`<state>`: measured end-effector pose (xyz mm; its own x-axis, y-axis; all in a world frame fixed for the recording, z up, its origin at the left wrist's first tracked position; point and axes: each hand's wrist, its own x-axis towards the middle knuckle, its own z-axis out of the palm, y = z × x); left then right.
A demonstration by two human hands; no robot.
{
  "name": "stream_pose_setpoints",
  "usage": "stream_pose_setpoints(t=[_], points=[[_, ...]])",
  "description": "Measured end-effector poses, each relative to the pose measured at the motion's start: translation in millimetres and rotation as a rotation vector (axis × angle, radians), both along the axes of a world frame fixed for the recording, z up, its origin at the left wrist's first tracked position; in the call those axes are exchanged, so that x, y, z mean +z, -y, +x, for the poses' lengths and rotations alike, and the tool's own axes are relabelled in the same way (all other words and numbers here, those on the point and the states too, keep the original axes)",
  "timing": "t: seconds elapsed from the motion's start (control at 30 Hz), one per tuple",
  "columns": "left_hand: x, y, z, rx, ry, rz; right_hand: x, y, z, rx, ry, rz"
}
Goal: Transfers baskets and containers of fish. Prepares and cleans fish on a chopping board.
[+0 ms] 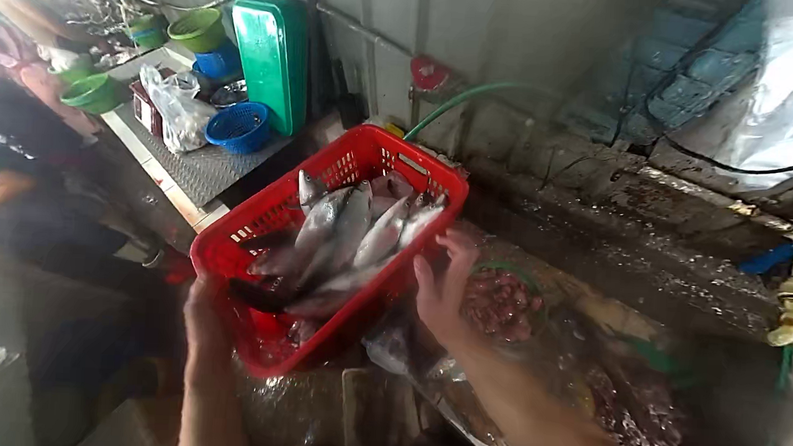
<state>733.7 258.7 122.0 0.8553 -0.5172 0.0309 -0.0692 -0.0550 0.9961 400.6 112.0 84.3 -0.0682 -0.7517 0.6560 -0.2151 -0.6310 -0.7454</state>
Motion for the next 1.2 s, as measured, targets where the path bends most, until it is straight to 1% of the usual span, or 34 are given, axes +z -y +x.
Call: stream_pose_setpoints(t=[0.07, 0.13, 0.2, 0.27, 0.4, 0.5, 0.57, 0.63, 0.67, 0.73, 0.77, 0.83, 0.9, 0.93, 0.97, 1.0, 1.03, 1.07, 1.1, 1.13, 1.17, 1.2], points=[[-1, 2, -18, -0.088, -0.003, 0.037, 0, 44, 1, -0.009, -0.214, -0.148], [2, 15, -21, -0.101, 0.013, 0.065, -7, 73, 3, 0.034, -0.384, -0.285], [3, 31, -25, -0.098, 0.034, 0.061, -13, 100, -2, 0.060, -0.428, -0.424], [3, 47, -37, -0.092, 0.016, 0.069, -18, 122, -17, 0.059, -0.461, -0.482], [16, 90, -66, -0.050, -0.013, 0.165, -16, 171, -40, 0.022, -0.543, -0.486], [6, 133, -74, -0.022, 0.034, 0.217, -18, 217, -53, -0.016, -0.570, -0.478], [0, 162, -81, -0.025, 0.061, 0.198, -15, 245, -62, -0.034, -0.593, -0.476], [1, 191, -88, -0.011, 0.064, 0.180, -8, 265, -68, -0.088, -0.636, -0.438], [-1, 204, -89, 0.002, 0.067, 0.189, -5, 268, -71, -0.138, -0.675, -0.392], [-4, 226, -88, 0.019, 0.072, 0.219, 2, 249, -79, -0.218, -0.743, -0.280], [-5, 234, -87, 0.022, 0.076, 0.233, 1, 228, -85, -0.223, -0.718, -0.278], [-5, 243, -84, 0.023, 0.105, 0.277, -15, 168, -109, -0.143, -0.621, -0.311], [-9, 240, -80, 0.027, 0.135, 0.307, -50, 94, -151, -0.049, -0.541, -0.285], [-10, 238, -77, 0.052, 0.150, 0.291, -72, 62, -177, -0.053, -0.540, -0.235], [-15, 233, -74, 0.101, 0.170, 0.240, -95, 33, -206, -0.084, -0.550, -0.160], [-24, 222, -77, 0.168, 0.206, 0.142, -113, 5, -239, -0.138, -0.585, -0.063], [-39, 206, -87, 0.245, 0.279, 0.002, -126, -19, -274, -0.212, -0.640, 0.046], [-53, 182, -110, 0.259, 0.365, -0.136, -136, -42, -309, -0.301, -0.701, 0.176], [-70, 151, -150, 0.193, 0.434, -0.185, -141, -64, -343, -0.395, -0.762, 0.331], [-92, 118, -196, 0.044, 0.459, -0.137, -142, -81, -375, -0.483, -0.810, 0.506], [-117, 97, -238, -0.131, 0.460, -0.061, -141, -92, -401, -0.564, -0.835, 0.687], [-138, 88, -277, -0.316, 0.436, 0.045, -141, -102, -422, -0.640, -0.842, 0.837]])
